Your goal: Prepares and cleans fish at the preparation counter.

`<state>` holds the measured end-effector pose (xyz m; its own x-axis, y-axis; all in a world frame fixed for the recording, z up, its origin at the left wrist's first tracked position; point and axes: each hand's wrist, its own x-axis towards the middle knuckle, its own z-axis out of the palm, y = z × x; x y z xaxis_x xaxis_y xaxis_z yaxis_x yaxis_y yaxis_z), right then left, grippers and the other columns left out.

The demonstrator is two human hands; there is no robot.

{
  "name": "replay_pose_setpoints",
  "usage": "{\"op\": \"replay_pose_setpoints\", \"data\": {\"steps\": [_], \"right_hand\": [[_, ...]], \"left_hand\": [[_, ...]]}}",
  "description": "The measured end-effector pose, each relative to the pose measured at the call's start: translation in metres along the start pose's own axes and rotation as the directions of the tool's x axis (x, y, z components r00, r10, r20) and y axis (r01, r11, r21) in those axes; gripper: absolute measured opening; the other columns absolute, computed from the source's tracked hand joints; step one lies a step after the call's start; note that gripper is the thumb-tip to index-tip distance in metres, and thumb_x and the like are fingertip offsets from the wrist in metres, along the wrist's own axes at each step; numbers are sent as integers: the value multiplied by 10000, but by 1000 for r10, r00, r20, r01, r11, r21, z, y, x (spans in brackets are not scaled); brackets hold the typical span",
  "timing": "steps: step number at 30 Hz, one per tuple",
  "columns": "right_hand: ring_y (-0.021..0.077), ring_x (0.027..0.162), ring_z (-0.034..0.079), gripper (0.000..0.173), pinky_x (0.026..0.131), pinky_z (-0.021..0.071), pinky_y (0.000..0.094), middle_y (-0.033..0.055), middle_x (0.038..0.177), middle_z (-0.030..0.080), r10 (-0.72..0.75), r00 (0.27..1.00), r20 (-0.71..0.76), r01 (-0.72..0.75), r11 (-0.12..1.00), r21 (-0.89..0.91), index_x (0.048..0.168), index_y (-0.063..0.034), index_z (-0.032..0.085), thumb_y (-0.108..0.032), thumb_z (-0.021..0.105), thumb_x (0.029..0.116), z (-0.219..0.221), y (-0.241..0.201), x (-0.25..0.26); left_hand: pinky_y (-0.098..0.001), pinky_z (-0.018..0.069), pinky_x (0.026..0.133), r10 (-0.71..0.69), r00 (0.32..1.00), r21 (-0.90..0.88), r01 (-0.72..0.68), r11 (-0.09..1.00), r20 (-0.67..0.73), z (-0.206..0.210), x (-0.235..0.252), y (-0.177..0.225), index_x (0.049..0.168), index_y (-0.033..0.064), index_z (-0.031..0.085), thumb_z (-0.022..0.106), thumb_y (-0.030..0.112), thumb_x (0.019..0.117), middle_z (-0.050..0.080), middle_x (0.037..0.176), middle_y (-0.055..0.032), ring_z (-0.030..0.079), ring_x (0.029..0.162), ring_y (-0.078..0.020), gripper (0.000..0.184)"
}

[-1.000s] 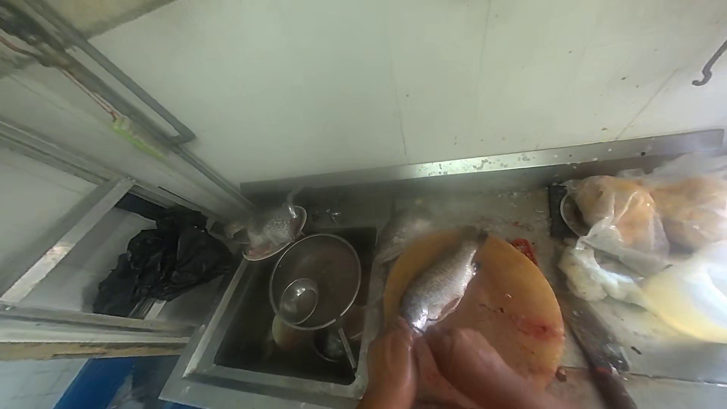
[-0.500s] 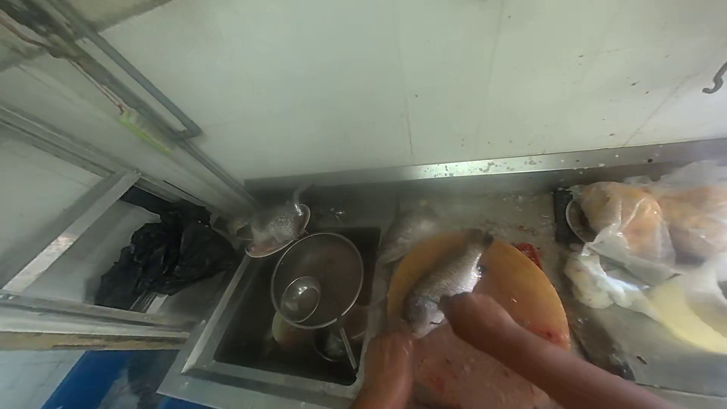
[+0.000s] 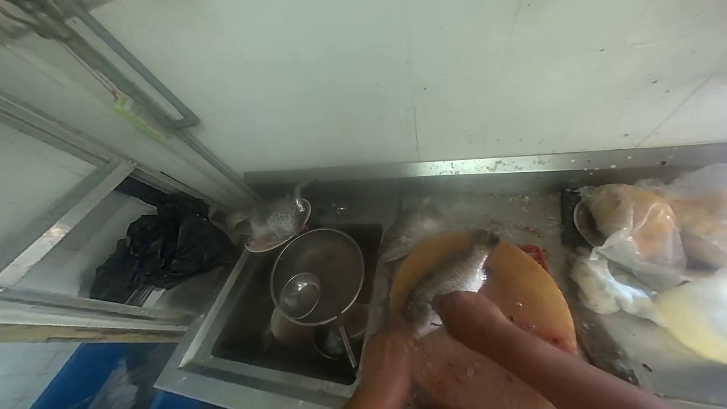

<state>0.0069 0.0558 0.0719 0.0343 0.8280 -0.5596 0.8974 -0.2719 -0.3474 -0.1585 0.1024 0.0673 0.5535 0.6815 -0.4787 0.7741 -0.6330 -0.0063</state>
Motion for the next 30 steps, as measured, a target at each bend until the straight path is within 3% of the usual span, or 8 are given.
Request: {"op": "replay_pose_setpoints", "data": {"steps": [5, 9, 12, 16, 20, 23, 27, 30], "right_hand": [[464, 984, 682, 211, 775, 554, 657, 242, 1053, 674, -160, 987, 34, 162, 985, -58, 1179, -20, 620, -106, 499, 1029, 4, -9, -4], [422, 1001, 696, 228, 797, 566, 624, 195, 1088, 699, 66, 996, -54, -71, 993, -91, 1185, -75, 661, -133, 517, 1019, -12, 21, 10], [459, 1022, 676, 218, 808, 550, 641, 247, 1095, 673, -21, 999, 30, 23, 997, -78, 1177, -2, 633, -66, 510, 1008, -16, -6, -9], [392, 951, 701, 163, 768, 568, 610, 169, 1029, 704, 43, 997, -71, -51, 992, -112, 1076, -85, 705, -143, 574, 998, -26, 29, -8], [462, 953, 679, 190, 747, 543, 647, 245, 1027, 677, -137, 987, 84, 148, 978, -150, 1124, -7, 660, -92, 543, 1001, -21, -12, -26], [437, 1008, 685, 204, 808, 551, 643, 216, 1085, 694, -19, 999, 25, 22, 994, -111, 1139, -48, 689, -122, 549, 1010, -27, 5, -11], [449, 989, 676, 180, 785, 546, 645, 235, 1059, 680, -80, 993, 87, 92, 985, -145, 1100, -14, 674, -97, 565, 984, -26, -18, -18], [458, 1036, 670, 205, 818, 535, 667, 248, 1100, 683, -69, 996, 54, 74, 993, -88, 1127, -5, 687, -130, 589, 997, -30, 2, -16]], "left_hand": [[-469, 598, 834, 2, 998, 5, -2, 1000, -69, 9, -4, 3, 1271, -34, 611, 463, 76, 1023, 686, 1128, -202, 711, 1003, -354, 309], [-467, 598, 833, 56, 992, 55, -50, 997, -112, 14, -2, 1, 1250, -44, 621, 514, 61, 993, 689, 1124, -208, 712, 1000, -354, 298], [-442, 616, 726, 94, 960, 109, -68, 992, -262, 30, -10, 4, 1160, -72, 677, 575, 83, 963, 715, 986, -204, 739, 868, -339, 271], [-498, 547, 948, 37, 999, 47, -37, 998, -9, 20, -18, 17, 1359, -121, 523, 433, 103, 1049, 659, 1227, -283, 676, 1117, -415, 393], [-483, 587, 834, 117, 987, 159, -99, 982, -109, 24, -20, 15, 1306, -139, 569, 475, 100, 1018, 672, 1180, -283, 705, 1038, -401, 386], [-491, 562, 902, 83, 996, 142, -81, 987, -13, 16, -21, 16, 1348, -128, 521, 429, 93, 1035, 659, 1216, -285, 687, 1094, -408, 394], [-420, 610, 720, 121, 956, 171, -77, 982, -266, 44, -20, 9, 1207, -69, 651, 548, 115, 980, 707, 1031, -203, 735, 880, -323, 310], [-466, 590, 816, 120, 982, 140, -100, 985, -147, 35, -23, 15, 1279, -107, 589, 474, 97, 1018, 693, 1127, -251, 724, 978, -373, 351]]}}
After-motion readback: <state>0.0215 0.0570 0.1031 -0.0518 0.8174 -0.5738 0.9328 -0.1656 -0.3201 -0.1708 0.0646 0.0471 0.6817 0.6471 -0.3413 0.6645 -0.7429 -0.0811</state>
